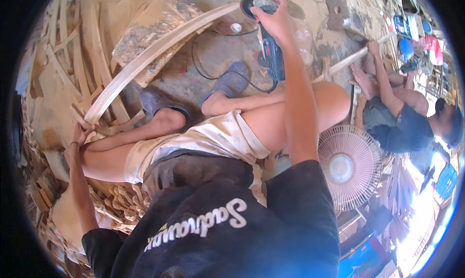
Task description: The person uses an angle grinder to sand the blade and hilt of a wooden sword and applies glue from a bottle to join parts together.
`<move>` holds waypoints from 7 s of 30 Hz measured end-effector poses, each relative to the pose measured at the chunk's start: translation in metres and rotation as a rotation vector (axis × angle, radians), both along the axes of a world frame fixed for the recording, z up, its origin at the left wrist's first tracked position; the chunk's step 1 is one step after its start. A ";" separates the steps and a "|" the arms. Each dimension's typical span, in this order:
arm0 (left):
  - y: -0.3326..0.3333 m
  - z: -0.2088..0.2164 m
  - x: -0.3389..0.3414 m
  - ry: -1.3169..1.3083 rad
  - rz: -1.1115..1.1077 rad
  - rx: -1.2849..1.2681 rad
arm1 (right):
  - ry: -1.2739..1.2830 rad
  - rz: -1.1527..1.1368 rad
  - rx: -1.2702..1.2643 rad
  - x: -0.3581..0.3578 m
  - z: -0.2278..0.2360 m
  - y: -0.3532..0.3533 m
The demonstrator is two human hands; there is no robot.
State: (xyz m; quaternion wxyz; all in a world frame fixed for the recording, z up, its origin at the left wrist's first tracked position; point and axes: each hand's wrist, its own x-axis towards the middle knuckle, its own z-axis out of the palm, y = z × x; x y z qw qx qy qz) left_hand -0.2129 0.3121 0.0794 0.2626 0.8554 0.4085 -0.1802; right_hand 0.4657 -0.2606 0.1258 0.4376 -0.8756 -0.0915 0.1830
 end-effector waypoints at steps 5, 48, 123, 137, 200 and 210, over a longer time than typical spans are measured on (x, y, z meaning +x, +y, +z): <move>-0.039 -0.013 0.076 0.190 0.136 -0.072 | -0.326 0.200 -0.061 -0.054 0.014 0.042; -0.122 0.076 0.157 0.308 -0.001 0.097 | -0.142 1.109 -0.229 -0.323 0.102 0.240; 0.053 -0.048 -0.047 -0.083 0.301 -0.150 | -0.218 0.470 -0.435 -0.062 0.032 0.063; 0.070 -0.077 -0.070 -0.072 0.199 -0.039 | -0.271 0.304 -0.397 -0.001 0.004 0.036; -0.145 0.098 0.130 -0.060 -0.087 -0.152 | -0.229 1.143 -0.131 -0.329 0.122 0.273; -0.148 0.100 0.131 -0.068 -0.102 -0.113 | -0.209 1.170 -0.167 -0.327 0.125 0.275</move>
